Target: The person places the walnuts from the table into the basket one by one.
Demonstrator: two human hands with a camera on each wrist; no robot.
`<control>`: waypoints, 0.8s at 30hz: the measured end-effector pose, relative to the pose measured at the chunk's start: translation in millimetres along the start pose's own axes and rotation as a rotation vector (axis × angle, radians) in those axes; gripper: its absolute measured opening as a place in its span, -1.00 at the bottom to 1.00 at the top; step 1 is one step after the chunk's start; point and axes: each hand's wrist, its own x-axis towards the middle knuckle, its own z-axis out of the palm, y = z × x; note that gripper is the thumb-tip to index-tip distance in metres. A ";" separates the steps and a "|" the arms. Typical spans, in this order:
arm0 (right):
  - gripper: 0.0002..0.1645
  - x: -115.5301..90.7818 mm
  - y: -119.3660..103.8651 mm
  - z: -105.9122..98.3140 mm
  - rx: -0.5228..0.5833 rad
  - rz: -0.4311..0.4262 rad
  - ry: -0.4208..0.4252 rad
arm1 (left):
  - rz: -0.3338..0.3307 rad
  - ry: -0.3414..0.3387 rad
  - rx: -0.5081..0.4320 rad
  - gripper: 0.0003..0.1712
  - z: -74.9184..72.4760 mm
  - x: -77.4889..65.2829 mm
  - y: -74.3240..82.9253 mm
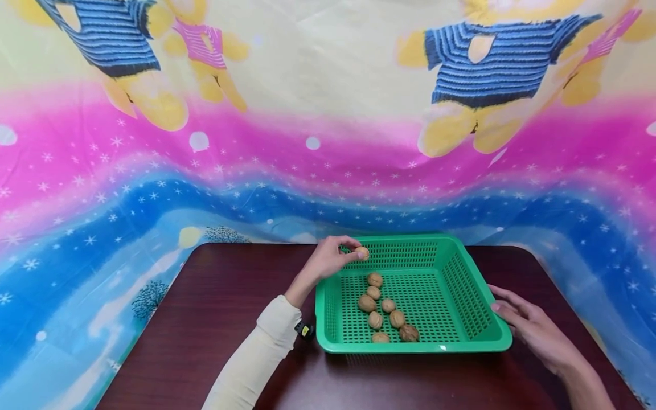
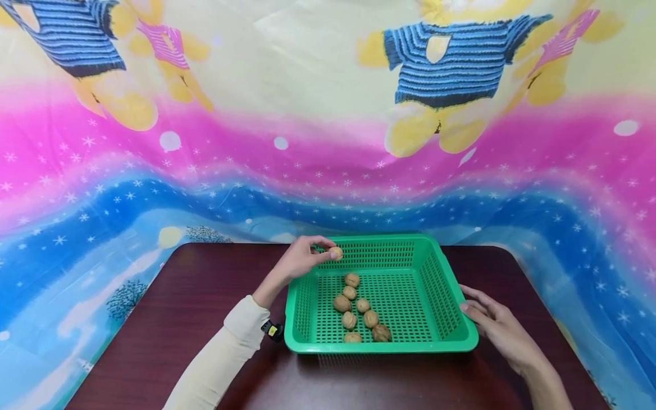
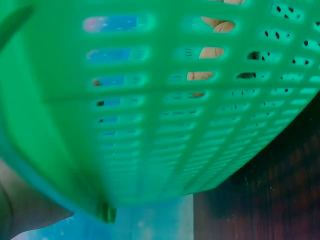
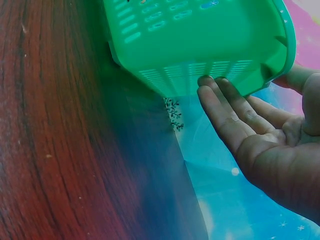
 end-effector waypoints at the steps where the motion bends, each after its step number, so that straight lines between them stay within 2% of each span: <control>1: -0.21 0.2 0.2 0.2 0.005 0.002 -0.001 | -0.002 -0.003 0.001 -0.61 1.6 1.3 -0.8; 6: -0.21 1.2 0.5 0.4 0.016 0.016 0.000 | -0.014 -0.024 0.013 -0.63 7.8 5.6 -3.5; 10: -0.20 1.1 0.3 -0.3 0.007 0.019 0.005 | 0.005 -0.039 0.052 -0.58 10.5 7.7 -4.0; 24: -0.23 0.2 0.6 0.1 0.012 -0.008 -0.004 | 0.007 -0.062 0.125 -0.62 12.8 3.5 -4.9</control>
